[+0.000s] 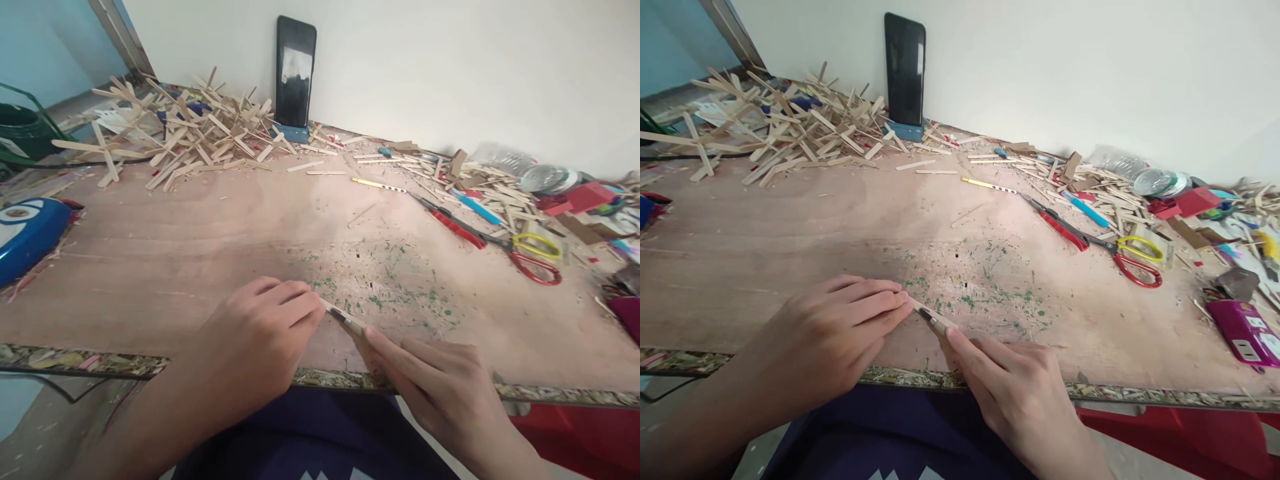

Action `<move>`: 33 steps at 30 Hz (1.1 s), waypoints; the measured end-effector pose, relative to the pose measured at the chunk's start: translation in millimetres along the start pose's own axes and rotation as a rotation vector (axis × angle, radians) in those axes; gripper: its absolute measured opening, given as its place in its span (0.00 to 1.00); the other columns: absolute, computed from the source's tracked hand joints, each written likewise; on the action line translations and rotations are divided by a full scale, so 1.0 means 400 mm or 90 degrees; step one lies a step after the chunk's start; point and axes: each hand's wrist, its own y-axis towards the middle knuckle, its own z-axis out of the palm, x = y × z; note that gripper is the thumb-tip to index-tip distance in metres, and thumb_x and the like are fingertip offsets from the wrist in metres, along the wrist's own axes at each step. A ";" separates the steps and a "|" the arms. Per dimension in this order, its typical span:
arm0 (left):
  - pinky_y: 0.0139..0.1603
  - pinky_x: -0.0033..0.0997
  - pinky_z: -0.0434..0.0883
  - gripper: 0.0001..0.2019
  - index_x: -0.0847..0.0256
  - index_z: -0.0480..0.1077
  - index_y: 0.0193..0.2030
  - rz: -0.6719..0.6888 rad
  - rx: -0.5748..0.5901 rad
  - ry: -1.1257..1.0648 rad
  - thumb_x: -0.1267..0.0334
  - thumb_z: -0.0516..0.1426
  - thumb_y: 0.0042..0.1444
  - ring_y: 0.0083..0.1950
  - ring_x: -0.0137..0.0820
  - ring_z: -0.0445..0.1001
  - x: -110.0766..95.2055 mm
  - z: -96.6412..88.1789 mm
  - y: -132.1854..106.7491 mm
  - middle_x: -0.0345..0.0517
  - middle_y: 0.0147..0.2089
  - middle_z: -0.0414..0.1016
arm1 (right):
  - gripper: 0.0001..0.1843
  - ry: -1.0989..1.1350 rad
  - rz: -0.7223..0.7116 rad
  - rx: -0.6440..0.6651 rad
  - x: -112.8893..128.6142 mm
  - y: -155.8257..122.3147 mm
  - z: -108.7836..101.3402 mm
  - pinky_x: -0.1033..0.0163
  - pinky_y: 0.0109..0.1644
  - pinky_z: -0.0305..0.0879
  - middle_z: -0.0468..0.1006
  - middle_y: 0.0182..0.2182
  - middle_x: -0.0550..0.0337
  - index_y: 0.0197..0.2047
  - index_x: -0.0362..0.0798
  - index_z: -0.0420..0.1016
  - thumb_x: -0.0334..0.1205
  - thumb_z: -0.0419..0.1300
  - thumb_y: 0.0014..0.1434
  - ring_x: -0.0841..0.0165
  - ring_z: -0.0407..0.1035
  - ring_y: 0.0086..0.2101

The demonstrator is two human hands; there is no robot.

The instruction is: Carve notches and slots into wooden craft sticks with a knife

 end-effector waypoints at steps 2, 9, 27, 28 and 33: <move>0.52 0.46 0.81 0.20 0.66 0.90 0.54 -0.013 -0.002 -0.010 0.78 0.54 0.79 0.52 0.40 0.91 0.000 0.001 0.001 0.48 0.53 0.95 | 0.17 0.009 0.001 0.001 -0.001 -0.003 0.000 0.67 0.30 0.68 0.81 0.33 0.70 0.75 0.44 0.80 0.31 0.56 0.93 0.75 0.70 0.24; 0.51 0.47 0.82 0.19 0.65 0.90 0.53 -0.010 -0.001 -0.036 0.78 0.55 0.77 0.47 0.41 0.87 -0.005 -0.002 -0.009 0.48 0.47 0.89 | 0.18 0.010 0.019 -0.014 0.006 0.002 -0.002 0.66 0.28 0.65 0.80 0.31 0.70 0.75 0.44 0.81 0.33 0.55 0.94 0.75 0.70 0.23; 0.61 0.48 0.75 0.16 0.64 0.87 0.49 0.022 0.010 -0.064 0.79 0.56 0.75 0.46 0.39 0.80 -0.009 0.002 -0.008 0.45 0.44 0.81 | 0.17 0.003 0.018 -0.025 0.005 0.008 0.001 0.66 0.27 0.65 0.77 0.30 0.71 0.72 0.45 0.84 0.34 0.57 0.94 0.75 0.69 0.23; 0.61 0.48 0.75 0.16 0.64 0.86 0.49 0.025 0.007 -0.063 0.79 0.55 0.74 0.46 0.39 0.80 -0.008 0.003 -0.010 0.45 0.44 0.81 | 0.17 0.003 0.018 -0.024 0.004 0.007 0.003 0.66 0.27 0.66 0.78 0.30 0.71 0.73 0.45 0.84 0.34 0.57 0.94 0.75 0.70 0.23; 0.58 0.45 0.75 0.20 0.62 0.85 0.51 0.015 0.032 -0.090 0.83 0.55 0.68 0.46 0.39 0.80 -0.002 -0.001 -0.016 0.44 0.44 0.83 | 0.18 0.008 0.014 -0.034 0.001 0.004 0.003 0.67 0.27 0.66 0.79 0.30 0.71 0.74 0.46 0.85 0.35 0.56 0.93 0.75 0.70 0.22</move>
